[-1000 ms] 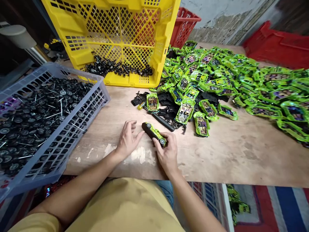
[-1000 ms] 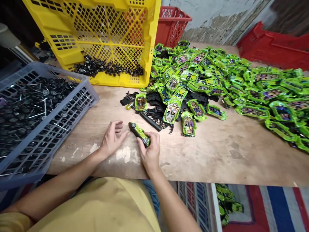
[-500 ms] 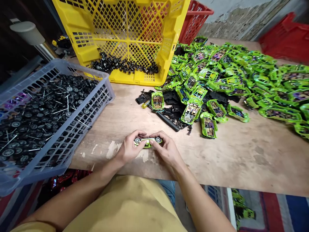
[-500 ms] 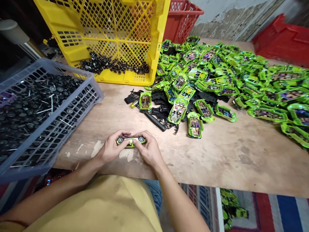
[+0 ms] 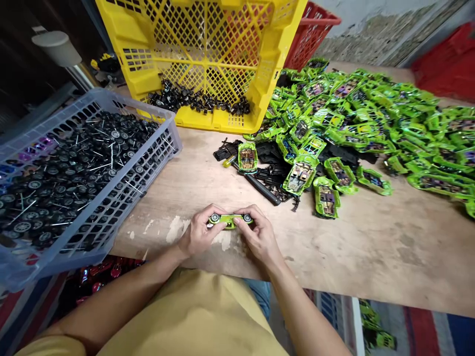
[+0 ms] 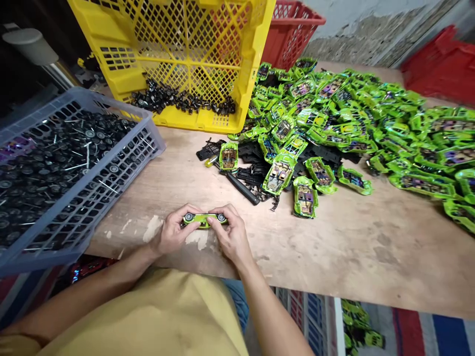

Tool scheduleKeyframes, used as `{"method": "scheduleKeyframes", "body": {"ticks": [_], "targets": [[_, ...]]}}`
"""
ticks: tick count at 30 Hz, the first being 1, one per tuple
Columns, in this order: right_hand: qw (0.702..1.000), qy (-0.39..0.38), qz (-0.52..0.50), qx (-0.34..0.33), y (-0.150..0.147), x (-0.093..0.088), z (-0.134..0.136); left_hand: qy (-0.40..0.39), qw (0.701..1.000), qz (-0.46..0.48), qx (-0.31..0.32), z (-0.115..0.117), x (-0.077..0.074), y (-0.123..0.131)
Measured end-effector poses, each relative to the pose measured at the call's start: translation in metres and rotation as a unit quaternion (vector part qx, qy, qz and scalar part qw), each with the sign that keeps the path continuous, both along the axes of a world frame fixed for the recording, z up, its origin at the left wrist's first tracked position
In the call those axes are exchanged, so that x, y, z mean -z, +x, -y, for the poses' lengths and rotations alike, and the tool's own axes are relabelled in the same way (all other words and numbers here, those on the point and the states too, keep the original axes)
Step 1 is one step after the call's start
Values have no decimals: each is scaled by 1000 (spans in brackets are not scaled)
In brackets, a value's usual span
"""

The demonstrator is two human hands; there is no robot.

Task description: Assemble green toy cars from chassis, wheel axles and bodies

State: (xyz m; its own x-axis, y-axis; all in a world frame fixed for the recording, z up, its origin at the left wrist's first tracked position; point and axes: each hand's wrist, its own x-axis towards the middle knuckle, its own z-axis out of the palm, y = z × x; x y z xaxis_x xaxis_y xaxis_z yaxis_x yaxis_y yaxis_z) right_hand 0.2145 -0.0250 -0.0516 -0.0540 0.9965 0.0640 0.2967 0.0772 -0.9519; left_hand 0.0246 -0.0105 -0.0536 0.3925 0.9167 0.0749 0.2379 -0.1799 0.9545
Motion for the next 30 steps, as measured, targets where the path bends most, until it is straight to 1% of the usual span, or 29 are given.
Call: {"method": "scheduleKeyframes", "body": {"ticks": [3,6,9,11,14,16,20,22,25,28,29,30], "targets": [[1000,1,-5,5,-1,3,1,-29,999,21,-7,-2,1,1],[999,-14,-20,20,-3,10,4,-51,998,38,-16,-4,2,4],[997,-36,-50,42,-4,15,8,-71,996,29,-45,-6,1,8],[996,-47,-62,41,-3,13,7,-81,994,27,-63,-6,1,10],[995,-82,-62,12,0,2,0,-81,994,34,-66,-4,0,11],[992,-115,-39,-16,2,-8,-8,-74,995,38,-59,-1,0,11],[981,-165,19,-96,1,-23,-21,-50,997,30,-54,4,1,9],[975,-170,34,-136,-1,-28,-24,-32,998,21,-45,5,0,7],[973,-135,89,-165,-4,-36,-24,-16,1000,-5,-26,3,-2,3],[969,-56,148,-191,2,-40,-31,-11,1000,-27,-1,1,-4,0],[967,-21,174,-184,7,-38,-36,-5,1000,-29,4,0,-3,0],[964,16,213,-159,12,-35,-42,5,1000,-28,7,0,-3,0]]}}
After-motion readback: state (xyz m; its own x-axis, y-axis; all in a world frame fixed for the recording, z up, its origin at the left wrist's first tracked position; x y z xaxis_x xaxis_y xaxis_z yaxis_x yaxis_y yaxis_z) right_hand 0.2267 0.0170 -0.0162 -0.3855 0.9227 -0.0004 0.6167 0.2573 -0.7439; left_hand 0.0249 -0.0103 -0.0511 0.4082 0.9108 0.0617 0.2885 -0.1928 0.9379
